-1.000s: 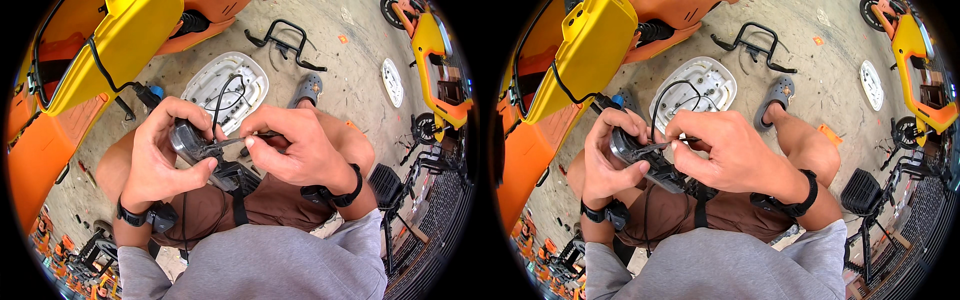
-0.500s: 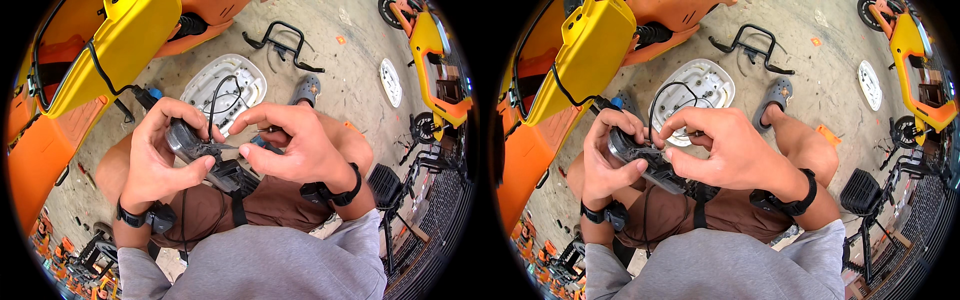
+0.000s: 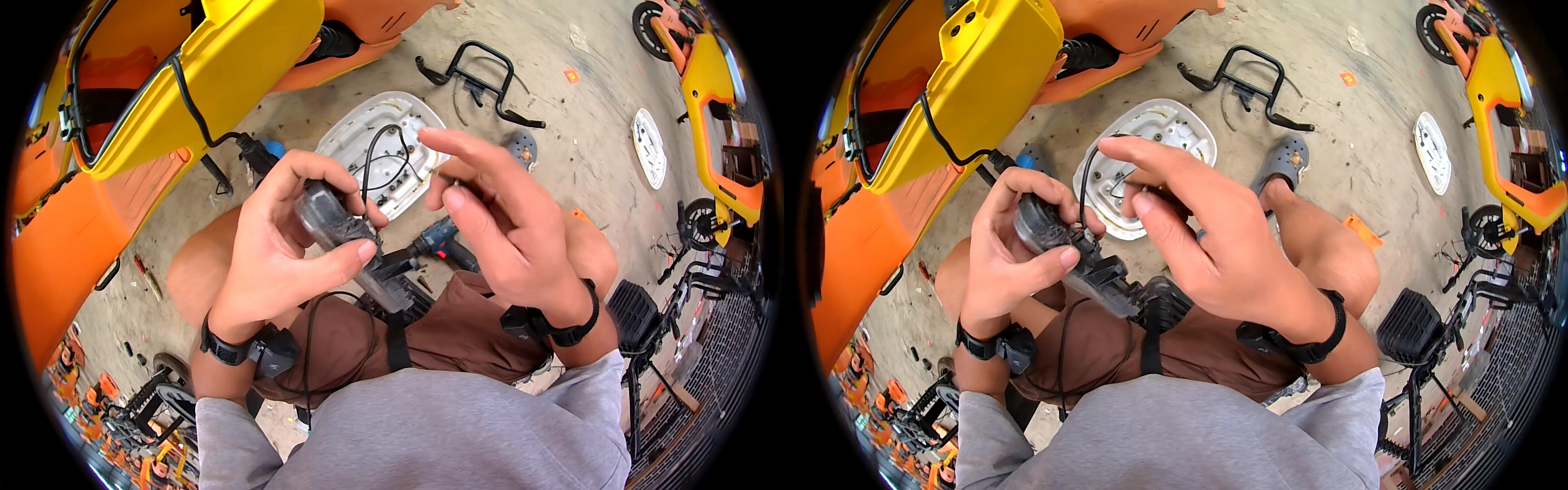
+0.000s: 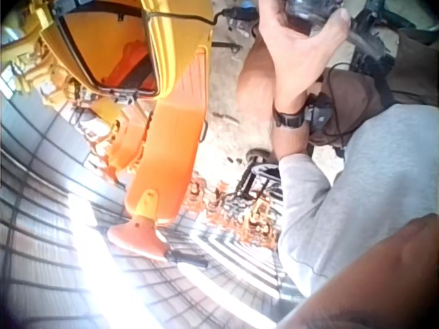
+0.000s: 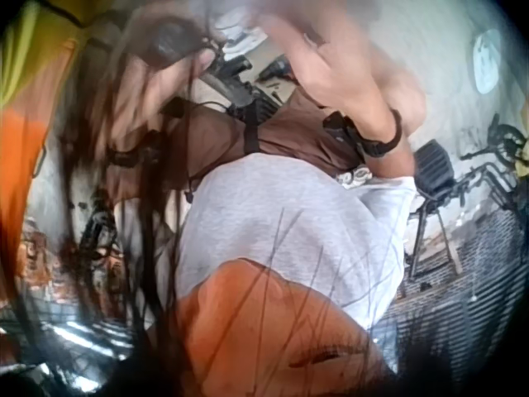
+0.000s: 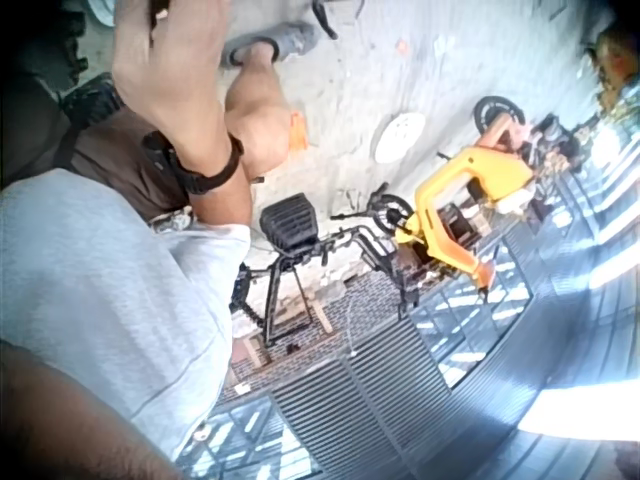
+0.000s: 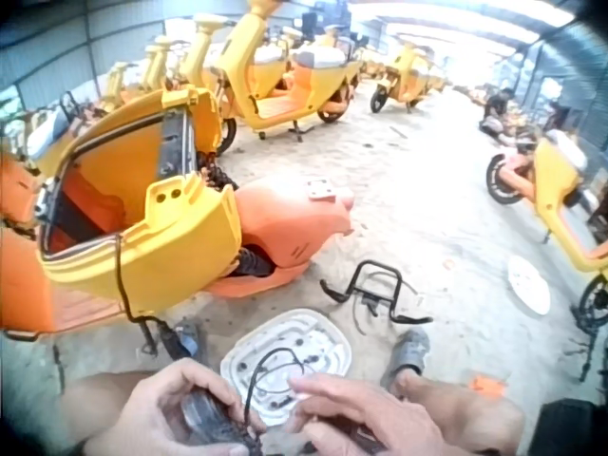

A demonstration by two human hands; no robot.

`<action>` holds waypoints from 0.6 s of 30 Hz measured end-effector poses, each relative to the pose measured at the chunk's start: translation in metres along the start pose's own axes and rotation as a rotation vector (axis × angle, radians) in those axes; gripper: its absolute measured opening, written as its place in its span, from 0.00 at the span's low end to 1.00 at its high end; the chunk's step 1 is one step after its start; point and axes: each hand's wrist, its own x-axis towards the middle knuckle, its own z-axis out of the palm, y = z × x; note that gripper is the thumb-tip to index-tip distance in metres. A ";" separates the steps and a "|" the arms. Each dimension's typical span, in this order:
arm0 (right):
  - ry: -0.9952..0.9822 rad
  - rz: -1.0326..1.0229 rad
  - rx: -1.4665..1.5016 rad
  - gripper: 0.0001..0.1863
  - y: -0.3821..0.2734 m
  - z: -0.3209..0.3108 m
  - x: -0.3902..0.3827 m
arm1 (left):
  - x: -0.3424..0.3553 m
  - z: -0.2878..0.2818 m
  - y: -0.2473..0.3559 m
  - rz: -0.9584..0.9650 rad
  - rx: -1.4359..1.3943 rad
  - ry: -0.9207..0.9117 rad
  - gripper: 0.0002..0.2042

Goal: The person hits a plastic scooter part with a hammer before picking up a light assembly and inserting wires into its back.

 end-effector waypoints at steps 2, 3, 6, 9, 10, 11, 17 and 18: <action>0.073 0.011 0.201 0.16 0.000 0.010 -0.006 | 0.000 -0.001 0.000 0.007 0.077 0.018 0.22; 0.016 -0.048 0.133 0.15 0.004 0.008 -0.006 | 0.001 -0.001 0.000 0.010 0.125 0.026 0.22; -0.123 -0.065 -0.008 0.16 0.000 0.002 -0.005 | 0.001 -0.001 -0.001 0.005 0.187 0.033 0.22; -0.078 -0.099 -0.060 0.15 0.008 0.010 -0.003 | 0.001 0.003 -0.005 -0.028 0.157 0.053 0.23; -0.099 -0.104 -0.115 0.16 0.006 0.009 -0.002 | 0.000 0.004 -0.007 -0.042 0.139 0.067 0.23; -0.056 -0.008 -0.104 0.17 -0.001 0.015 -0.002 | 0.000 0.005 -0.007 -0.037 0.156 0.057 0.23; -0.039 -0.032 -0.116 0.13 0.013 0.015 0.000 | 0.001 0.003 -0.007 -0.030 0.186 0.011 0.26; -0.045 0.017 -0.089 0.10 0.014 0.014 0.000 | 0.000 0.003 -0.005 0.001 0.198 -0.018 0.27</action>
